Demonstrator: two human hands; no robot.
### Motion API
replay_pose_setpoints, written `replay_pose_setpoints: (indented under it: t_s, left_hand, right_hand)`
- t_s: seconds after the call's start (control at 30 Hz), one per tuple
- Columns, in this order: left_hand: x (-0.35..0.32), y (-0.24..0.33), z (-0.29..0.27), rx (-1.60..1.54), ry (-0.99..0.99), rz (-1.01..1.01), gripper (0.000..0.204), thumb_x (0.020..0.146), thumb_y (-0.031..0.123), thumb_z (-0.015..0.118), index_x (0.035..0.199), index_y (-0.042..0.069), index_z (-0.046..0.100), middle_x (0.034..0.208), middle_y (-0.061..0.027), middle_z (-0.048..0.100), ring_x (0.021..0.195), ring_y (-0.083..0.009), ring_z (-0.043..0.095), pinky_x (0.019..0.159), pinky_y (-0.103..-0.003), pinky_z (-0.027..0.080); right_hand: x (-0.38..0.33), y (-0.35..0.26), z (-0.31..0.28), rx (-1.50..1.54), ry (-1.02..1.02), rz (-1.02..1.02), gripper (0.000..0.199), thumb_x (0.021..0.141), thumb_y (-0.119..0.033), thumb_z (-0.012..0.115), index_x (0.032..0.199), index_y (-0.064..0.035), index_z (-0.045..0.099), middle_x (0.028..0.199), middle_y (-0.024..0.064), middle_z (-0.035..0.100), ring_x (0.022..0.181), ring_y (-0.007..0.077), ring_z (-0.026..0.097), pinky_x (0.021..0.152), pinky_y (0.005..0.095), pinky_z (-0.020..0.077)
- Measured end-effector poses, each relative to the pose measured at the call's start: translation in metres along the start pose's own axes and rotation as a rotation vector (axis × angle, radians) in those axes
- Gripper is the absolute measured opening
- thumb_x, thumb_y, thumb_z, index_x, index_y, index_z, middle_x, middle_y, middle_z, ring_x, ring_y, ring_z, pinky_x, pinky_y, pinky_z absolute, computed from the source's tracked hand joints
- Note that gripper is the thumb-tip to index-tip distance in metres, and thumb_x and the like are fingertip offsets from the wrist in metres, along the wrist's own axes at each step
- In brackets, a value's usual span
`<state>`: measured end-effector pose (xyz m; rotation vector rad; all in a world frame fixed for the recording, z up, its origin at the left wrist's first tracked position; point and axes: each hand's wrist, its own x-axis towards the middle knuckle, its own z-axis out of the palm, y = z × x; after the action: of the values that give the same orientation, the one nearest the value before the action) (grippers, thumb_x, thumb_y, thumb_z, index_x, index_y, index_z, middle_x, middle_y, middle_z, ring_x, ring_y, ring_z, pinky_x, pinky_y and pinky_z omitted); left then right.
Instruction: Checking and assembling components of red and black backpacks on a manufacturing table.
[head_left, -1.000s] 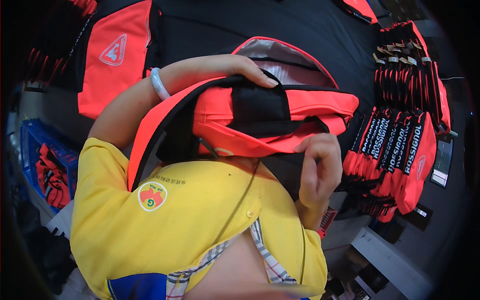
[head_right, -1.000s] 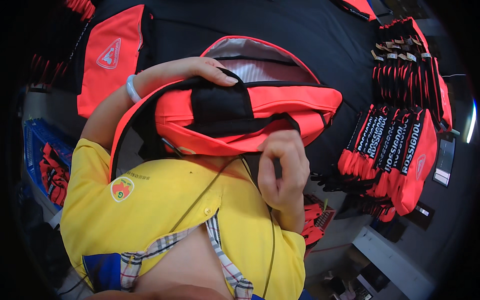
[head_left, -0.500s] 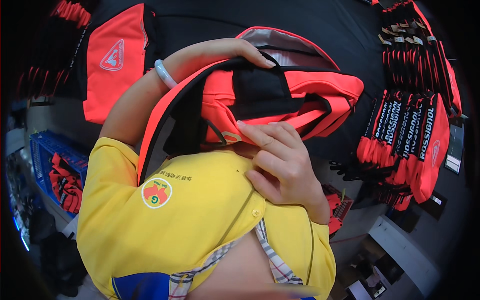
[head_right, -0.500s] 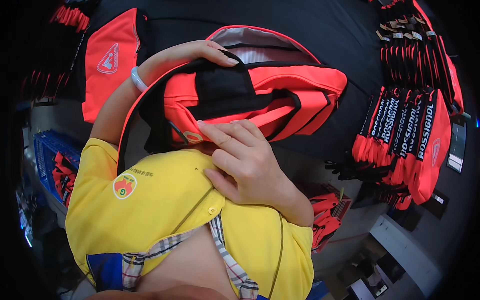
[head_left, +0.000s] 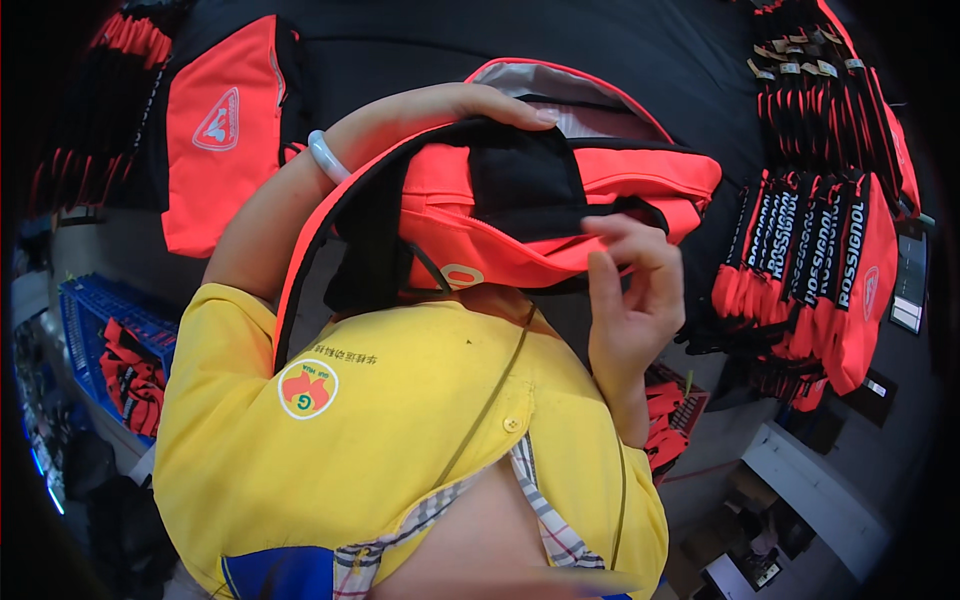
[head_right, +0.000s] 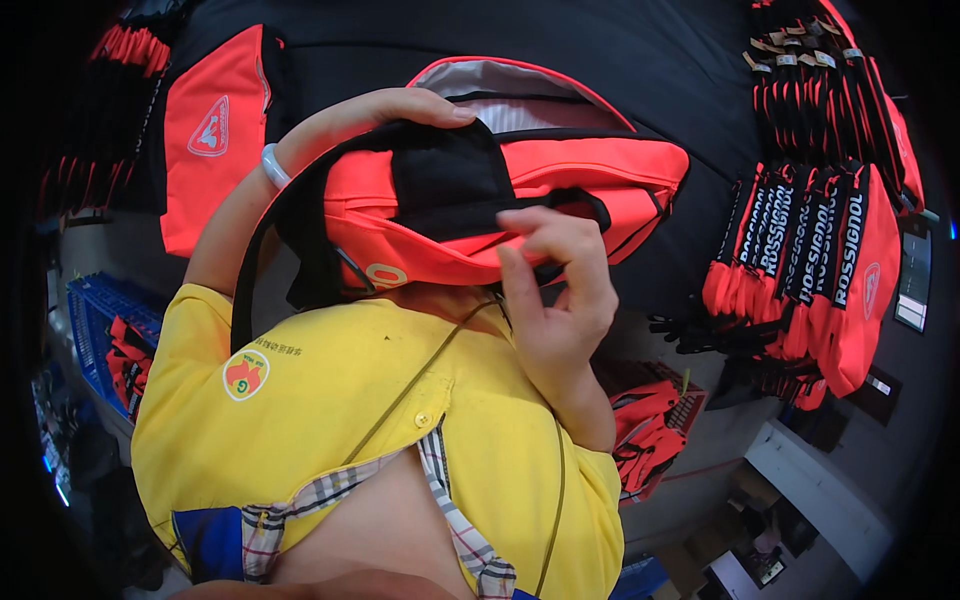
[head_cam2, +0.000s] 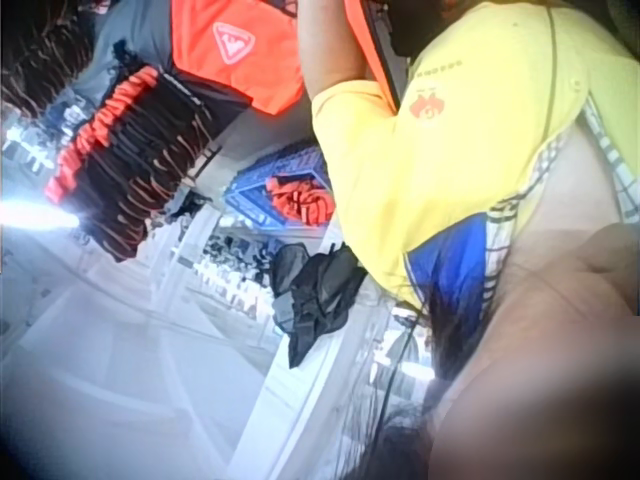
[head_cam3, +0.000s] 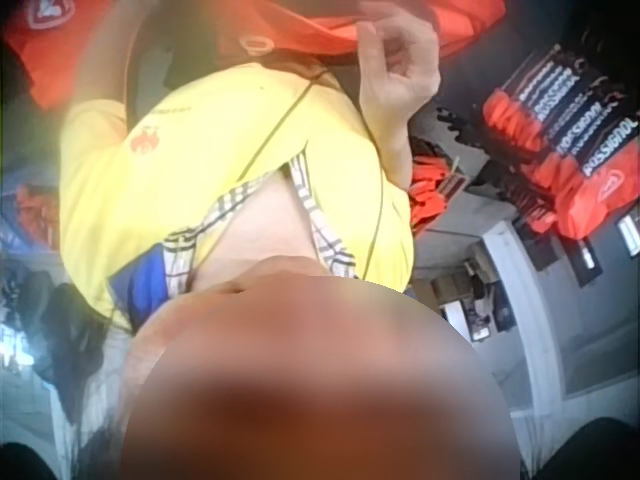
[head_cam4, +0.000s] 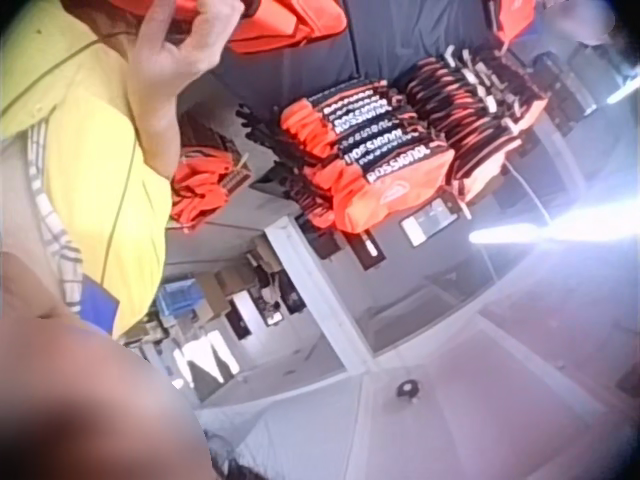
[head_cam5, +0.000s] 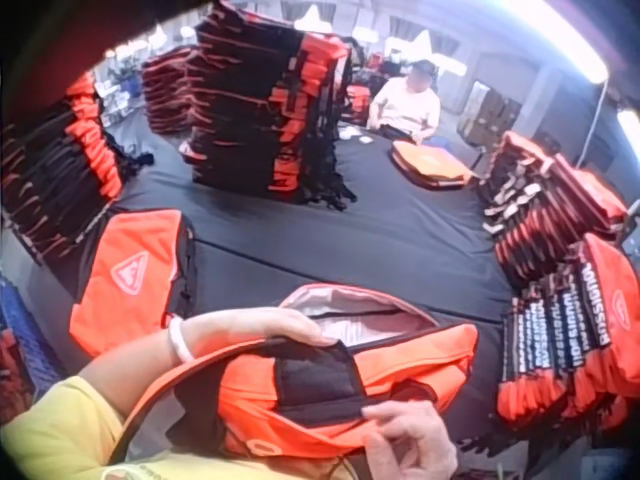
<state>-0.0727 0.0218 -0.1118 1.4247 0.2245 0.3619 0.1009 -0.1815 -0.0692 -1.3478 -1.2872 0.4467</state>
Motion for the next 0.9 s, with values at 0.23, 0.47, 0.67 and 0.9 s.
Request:
replay_pose_setpoints:
  t_s: [0.23,0.47,0.67,0.9]
  left_hand:
    - [0.000,0.016,0.019,-0.082,0.025,-0.066,0.036,0.098,0.009,0.039,0.126,-0.003,0.059,0.128,-0.0108,0.060,0.122,-0.0186,0.054,0.108,-0.029,0.037]
    - [0.001,0.006,0.005,-0.049,0.040,-0.165,0.036,0.098,0.008,0.039,0.125,-0.003,0.059,0.127,-0.0100,0.061,0.122,-0.0183,0.054,0.109,-0.028,0.037]
    - [0.012,0.018,-0.023,0.075,-0.003,-0.148,0.032,0.098,0.012,0.044,0.121,0.000,0.062,0.125,-0.0066,0.062,0.121,-0.0151,0.054,0.108,-0.027,0.036]
    - [0.035,0.077,-0.025,1.148,0.006,0.034,0.035,0.087,0.017,0.067,0.117,0.004,0.055,0.117,-0.0091,0.057,0.110,-0.0226,0.055,0.094,-0.032,0.044]
  right_hand:
    - [0.028,0.000,0.002,-0.468,-0.324,-0.043,0.016,0.076,-0.003,0.071,0.089,-0.0064,0.063,0.083,0.0070,0.059,0.070,0.0274,0.055,0.065,0.0344,0.0432]
    - [-0.004,0.015,-0.026,0.200,0.259,-0.007,0.009,0.099,-0.009,0.050,0.095,-0.0010,0.048,0.085,0.0071,0.050,0.072,0.0131,0.049,0.068,0.0266,0.0434]
    - [-0.061,0.094,-0.013,-0.565,0.172,0.096,0.100,0.069,-0.029,0.084,0.145,0.0010,0.026,0.131,0.0221,0.042,0.121,0.0372,0.042,0.100,0.0436,0.0362]
    - [-0.049,0.096,-0.028,-0.502,0.359,-0.005,0.075,0.076,-0.003,0.062,0.143,0.0065,0.029,0.146,0.0241,0.036,0.130,0.0405,0.038,0.109,0.0448,0.0272]
